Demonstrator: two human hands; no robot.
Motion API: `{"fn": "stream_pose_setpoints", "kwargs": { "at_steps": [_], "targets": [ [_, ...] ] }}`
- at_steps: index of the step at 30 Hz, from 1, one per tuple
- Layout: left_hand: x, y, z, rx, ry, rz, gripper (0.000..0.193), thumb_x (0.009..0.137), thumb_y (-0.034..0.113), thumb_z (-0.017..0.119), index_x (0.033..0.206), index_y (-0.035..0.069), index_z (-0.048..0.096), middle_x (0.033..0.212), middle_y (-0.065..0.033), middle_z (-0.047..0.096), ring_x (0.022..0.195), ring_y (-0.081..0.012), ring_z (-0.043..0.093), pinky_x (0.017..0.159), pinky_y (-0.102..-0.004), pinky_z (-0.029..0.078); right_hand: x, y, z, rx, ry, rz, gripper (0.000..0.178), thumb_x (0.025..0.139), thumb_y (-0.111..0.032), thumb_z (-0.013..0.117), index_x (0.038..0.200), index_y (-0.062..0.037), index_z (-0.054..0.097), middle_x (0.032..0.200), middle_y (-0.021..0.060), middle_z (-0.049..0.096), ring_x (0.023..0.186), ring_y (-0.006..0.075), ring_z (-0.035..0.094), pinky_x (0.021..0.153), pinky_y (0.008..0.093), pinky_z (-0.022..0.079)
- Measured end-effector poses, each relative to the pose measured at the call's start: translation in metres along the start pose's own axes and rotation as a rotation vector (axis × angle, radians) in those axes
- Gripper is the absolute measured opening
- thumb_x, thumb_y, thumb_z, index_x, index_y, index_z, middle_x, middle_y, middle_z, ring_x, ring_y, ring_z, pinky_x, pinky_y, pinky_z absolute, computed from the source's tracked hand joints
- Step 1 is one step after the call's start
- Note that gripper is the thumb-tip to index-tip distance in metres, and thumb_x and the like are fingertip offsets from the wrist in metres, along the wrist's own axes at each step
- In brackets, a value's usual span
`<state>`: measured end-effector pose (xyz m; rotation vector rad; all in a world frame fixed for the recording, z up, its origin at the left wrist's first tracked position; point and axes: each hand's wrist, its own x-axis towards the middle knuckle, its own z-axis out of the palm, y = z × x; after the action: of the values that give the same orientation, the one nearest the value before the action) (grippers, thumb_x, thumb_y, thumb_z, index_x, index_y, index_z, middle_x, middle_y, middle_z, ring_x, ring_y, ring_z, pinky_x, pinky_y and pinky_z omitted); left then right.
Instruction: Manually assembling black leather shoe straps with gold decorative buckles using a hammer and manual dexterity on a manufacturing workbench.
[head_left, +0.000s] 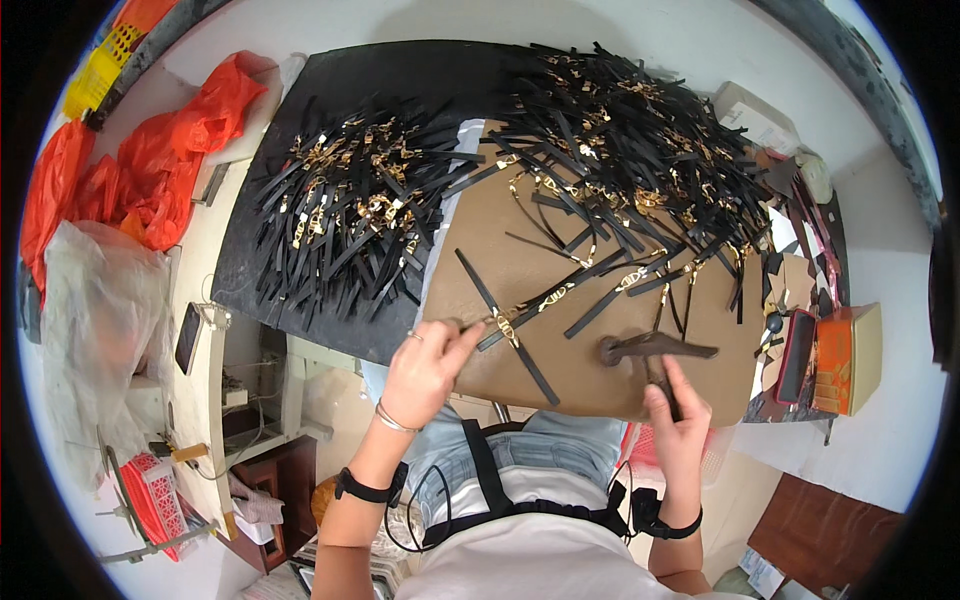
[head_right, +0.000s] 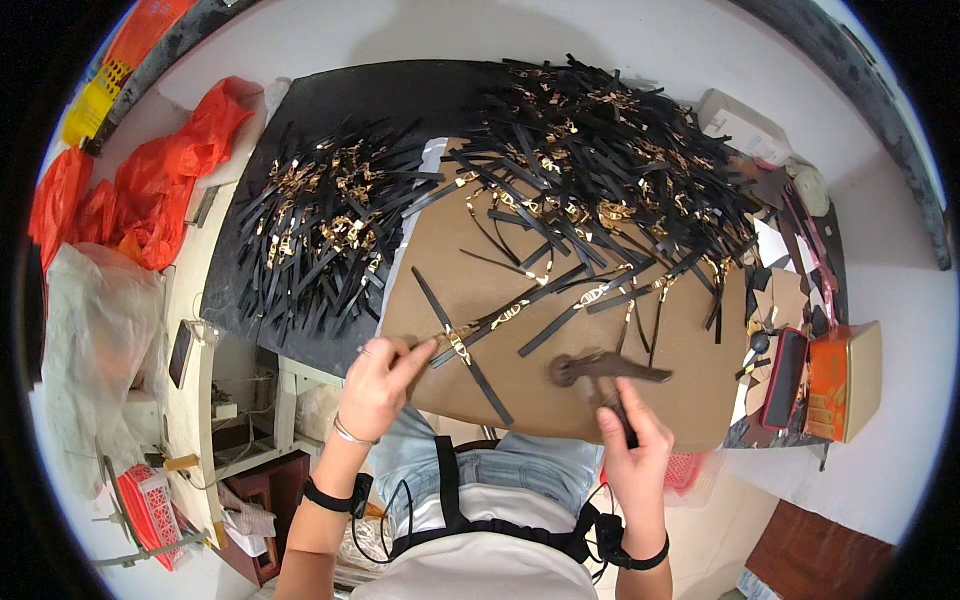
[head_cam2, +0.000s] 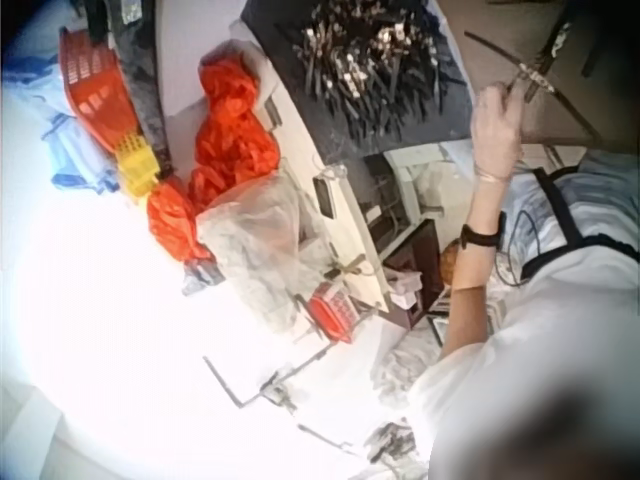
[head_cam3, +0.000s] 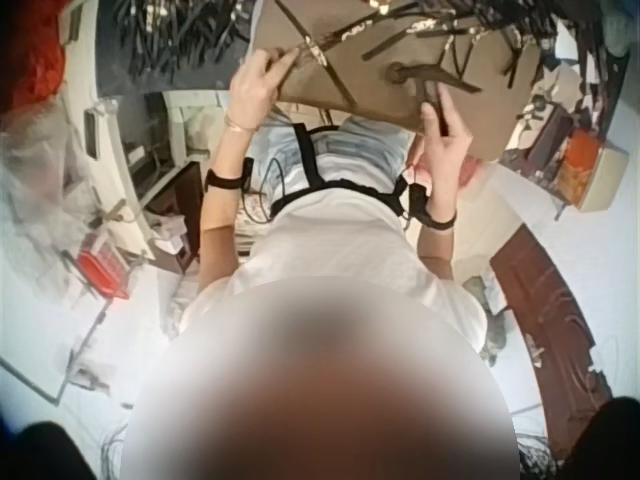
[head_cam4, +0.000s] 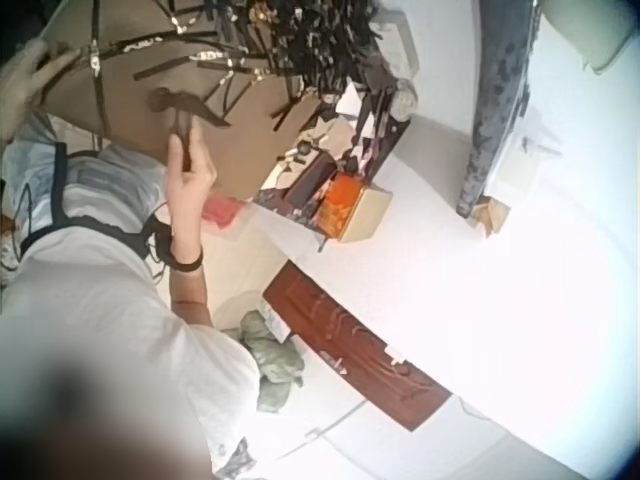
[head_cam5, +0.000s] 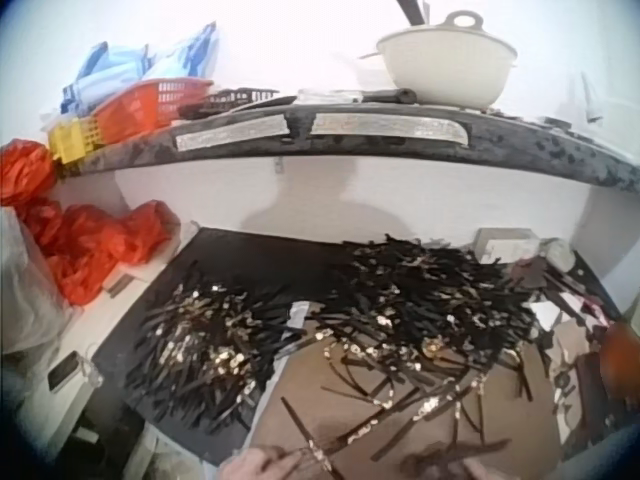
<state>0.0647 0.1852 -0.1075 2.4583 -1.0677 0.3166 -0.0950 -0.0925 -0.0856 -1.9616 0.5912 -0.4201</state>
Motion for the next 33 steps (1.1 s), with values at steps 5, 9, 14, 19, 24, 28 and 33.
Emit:
{"fn": "stream_pose_setpoints", "kwargs": {
  "at_steps": [5,9,14,19,24,28,33],
  "targets": [
    [-0.006,-0.021,0.001,0.136,0.137,-0.093,0.047,0.072,-0.002,0.066,0.117,0.008,0.073,0.091,-0.0081,0.055,0.083,-0.0249,0.058,0.071,-0.0352,0.051,0.006,-0.046,0.030,-0.176,-0.197,-0.374,0.027,0.079,0.005,0.076,0.106,0.0045,0.071,0.077,0.0134,0.065,0.064,0.0233,0.064,0.060,0.0311,0.050],
    [-0.018,-0.016,0.002,0.051,0.134,-0.110,0.048,0.070,-0.005,0.065,0.116,0.007,0.073,0.091,-0.0087,0.055,0.084,-0.0260,0.058,0.074,-0.0366,0.051,0.017,-0.050,0.064,-0.373,-0.278,-0.557,0.032,0.084,-0.006,0.075,0.116,-0.0066,0.071,0.072,0.0092,0.056,0.056,0.0294,0.059,0.051,0.0405,0.047],
    [-0.025,-0.008,0.004,-0.050,0.186,-0.292,0.043,0.071,-0.008,0.068,0.112,0.005,0.074,0.092,-0.0098,0.056,0.087,-0.0270,0.059,0.077,-0.0369,0.051,0.019,-0.069,0.070,-0.437,-0.296,-0.516,0.043,0.087,-0.009,0.073,0.129,-0.0118,0.066,0.079,0.0106,0.058,0.060,0.0322,0.061,0.051,0.0420,0.047],
    [-0.018,-0.011,0.009,-0.172,0.242,-0.335,0.036,0.078,-0.008,0.066,0.113,0.000,0.070,0.097,-0.0113,0.059,0.088,-0.0280,0.059,0.079,-0.0374,0.051,0.029,-0.070,0.100,-0.442,-0.273,-0.577,0.042,0.087,-0.010,0.073,0.129,-0.0115,0.066,0.077,0.0102,0.060,0.057,0.0317,0.060,0.051,0.0420,0.048],
    [-0.017,-0.008,-0.001,-0.334,0.308,-0.469,0.035,0.079,-0.003,0.073,0.114,0.001,0.070,0.091,-0.0103,0.067,0.083,-0.0295,0.063,0.078,-0.0389,0.051,0.031,-0.082,0.106,-0.405,-0.195,-0.540,0.034,0.089,-0.011,0.072,0.123,-0.0090,0.069,0.077,0.0111,0.059,0.058,0.0311,0.061,0.051,0.0396,0.048],
    [-0.022,-0.011,0.001,-0.304,0.286,-0.448,0.041,0.078,-0.004,0.073,0.118,0.002,0.067,0.091,-0.0114,0.068,0.084,-0.0300,0.064,0.079,-0.0392,0.052,0.043,-0.087,0.123,-0.411,-0.228,-0.555,0.034,0.089,-0.009,0.072,0.122,-0.0057,0.068,0.079,0.0123,0.062,0.062,0.0313,0.063,0.055,0.0388,0.050],
    [-0.015,-0.004,0.002,-0.335,0.297,-0.492,0.043,0.077,-0.002,0.075,0.120,0.005,0.067,0.090,-0.0089,0.069,0.085,-0.0289,0.065,0.079,-0.0380,0.051,0.031,-0.079,0.123,-0.383,-0.260,-0.652,0.034,0.087,-0.013,0.074,0.120,-0.0071,0.069,0.076,0.0129,0.059,0.060,0.0329,0.061,0.053,0.0409,0.049]
  ]
}}
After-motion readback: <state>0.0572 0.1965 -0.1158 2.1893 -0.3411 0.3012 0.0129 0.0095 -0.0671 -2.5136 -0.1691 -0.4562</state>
